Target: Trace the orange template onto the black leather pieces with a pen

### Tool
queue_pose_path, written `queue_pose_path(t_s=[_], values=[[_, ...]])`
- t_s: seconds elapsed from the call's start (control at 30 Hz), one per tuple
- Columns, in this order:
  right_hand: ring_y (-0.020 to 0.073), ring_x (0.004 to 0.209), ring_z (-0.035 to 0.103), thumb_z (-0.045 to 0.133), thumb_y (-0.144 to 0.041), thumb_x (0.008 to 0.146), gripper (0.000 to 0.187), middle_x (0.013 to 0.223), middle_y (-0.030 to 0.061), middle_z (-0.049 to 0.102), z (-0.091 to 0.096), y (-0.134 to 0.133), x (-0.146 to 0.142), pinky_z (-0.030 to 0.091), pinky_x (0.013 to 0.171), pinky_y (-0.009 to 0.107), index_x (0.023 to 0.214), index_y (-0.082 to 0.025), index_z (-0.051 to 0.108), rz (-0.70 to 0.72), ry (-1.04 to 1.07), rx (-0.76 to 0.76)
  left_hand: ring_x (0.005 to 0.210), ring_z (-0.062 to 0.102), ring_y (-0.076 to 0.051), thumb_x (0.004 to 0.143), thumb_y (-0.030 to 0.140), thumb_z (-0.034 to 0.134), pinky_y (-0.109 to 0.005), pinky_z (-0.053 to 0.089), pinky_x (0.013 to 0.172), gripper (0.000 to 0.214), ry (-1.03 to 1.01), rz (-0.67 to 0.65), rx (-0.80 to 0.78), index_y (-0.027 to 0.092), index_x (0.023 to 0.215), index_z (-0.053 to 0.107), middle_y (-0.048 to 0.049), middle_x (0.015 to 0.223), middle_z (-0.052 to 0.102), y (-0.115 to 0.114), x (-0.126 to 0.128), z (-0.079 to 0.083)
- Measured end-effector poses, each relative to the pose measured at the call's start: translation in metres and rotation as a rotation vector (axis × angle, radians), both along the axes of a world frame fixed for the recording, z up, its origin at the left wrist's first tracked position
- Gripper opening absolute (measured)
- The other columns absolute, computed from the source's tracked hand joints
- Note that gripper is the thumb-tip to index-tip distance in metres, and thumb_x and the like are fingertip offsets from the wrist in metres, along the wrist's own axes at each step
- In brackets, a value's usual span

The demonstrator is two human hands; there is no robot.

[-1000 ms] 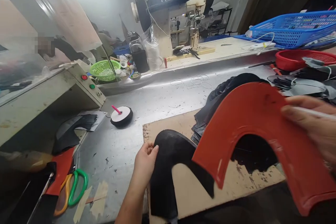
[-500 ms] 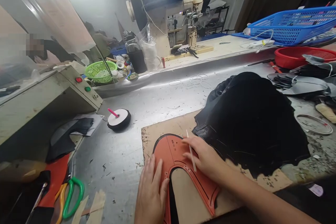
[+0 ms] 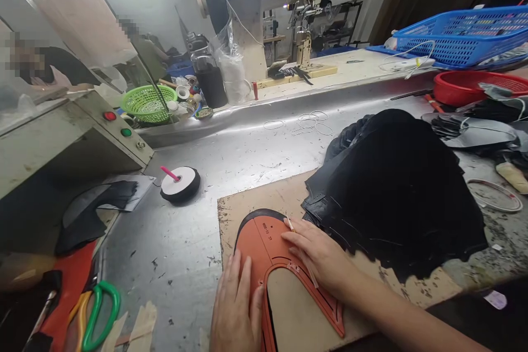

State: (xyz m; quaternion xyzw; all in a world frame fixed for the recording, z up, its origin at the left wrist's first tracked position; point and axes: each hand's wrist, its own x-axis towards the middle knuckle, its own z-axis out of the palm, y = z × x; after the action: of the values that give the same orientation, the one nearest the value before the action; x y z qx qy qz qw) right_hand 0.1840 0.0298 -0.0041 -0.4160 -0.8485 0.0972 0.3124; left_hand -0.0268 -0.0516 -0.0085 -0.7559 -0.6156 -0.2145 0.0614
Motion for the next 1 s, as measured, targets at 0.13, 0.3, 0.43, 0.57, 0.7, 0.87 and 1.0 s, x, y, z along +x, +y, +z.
queue_pose_path(t_s=[0.13,0.3,0.43,0.57,0.7,0.87,1.0], values=[[0.0251,0.117,0.054,0.040,-0.015,0.092,0.025,0.124,0.0120,0.059,0.000,0.002,-0.001,0.047,0.098,0.047,0.106,-0.017,0.060,0.012,0.012,-0.003,0.128,0.045,-0.025,0.089,0.025,0.045,-0.043,0.050,0.094,0.053,-0.022,0.026,-0.017,0.026,0.141,0.032,-0.0092,0.141,0.046,-0.002,0.003,-0.001],[0.0255,0.115,0.056,0.039,-0.015,0.093,0.024,0.121,0.0138,0.060,0.001,0.006,0.001,0.049,0.095,0.045,0.103,-0.015,0.061,0.030,0.006,0.034,0.128,0.045,-0.024,0.089,0.026,0.044,-0.042,0.050,0.094,0.048,-0.028,0.029,-0.040,0.024,0.137,0.039,-0.0096,0.141,0.046,-0.002,0.004,0.000],[0.0247,0.117,0.054,0.039,-0.015,0.093,0.026,0.123,0.0131,0.059,0.002,0.004,0.003,0.048,0.097,0.045,0.105,-0.016,0.061,0.020,0.000,0.001,0.127,0.046,-0.024,0.090,0.025,0.043,-0.042,0.048,0.096,0.044,-0.069,0.016,-0.063,0.024,0.134,0.043,-0.0090,0.140,0.047,-0.002,0.002,0.003],[0.0241,0.119,0.052,0.040,-0.016,0.094,0.025,0.125,0.0125,0.058,0.002,0.001,0.003,0.046,0.099,0.046,0.106,-0.018,0.062,0.009,-0.009,-0.034,0.127,0.046,-0.025,0.090,0.026,0.042,-0.044,0.046,0.098,0.043,-0.092,-0.007,-0.091,0.024,0.133,0.045,-0.0089,0.141,0.046,0.000,0.000,0.004],[0.0241,0.119,0.052,0.040,-0.018,0.095,0.025,0.124,0.0136,0.059,0.001,-0.001,0.002,0.045,0.100,0.046,0.107,-0.016,0.062,-0.001,-0.004,-0.027,0.125,0.048,-0.024,0.091,0.027,0.043,-0.042,0.048,0.096,0.040,-0.061,-0.011,-0.083,0.021,0.130,0.049,-0.0108,0.139,0.049,0.002,0.000,0.006],[0.0255,0.119,0.053,0.039,-0.019,0.095,0.026,0.124,0.0154,0.058,0.001,-0.001,0.002,0.046,0.099,0.047,0.106,-0.014,0.063,-0.002,0.000,-0.038,0.124,0.049,-0.024,0.091,0.029,0.043,-0.040,0.049,0.095,0.039,-0.041,-0.026,-0.093,0.021,0.128,0.050,-0.0103,0.138,0.049,0.003,-0.002,0.010],[0.0236,0.119,0.052,0.038,-0.018,0.095,0.026,0.124,0.0141,0.058,0.002,0.000,0.004,0.045,0.100,0.045,0.106,-0.015,0.062,0.024,0.027,-0.033,0.123,0.050,-0.025,0.090,0.031,0.044,-0.042,0.048,0.096,0.039,-0.061,-0.034,-0.095,0.021,0.127,0.052,-0.0106,0.136,0.051,0.003,-0.003,0.009]])
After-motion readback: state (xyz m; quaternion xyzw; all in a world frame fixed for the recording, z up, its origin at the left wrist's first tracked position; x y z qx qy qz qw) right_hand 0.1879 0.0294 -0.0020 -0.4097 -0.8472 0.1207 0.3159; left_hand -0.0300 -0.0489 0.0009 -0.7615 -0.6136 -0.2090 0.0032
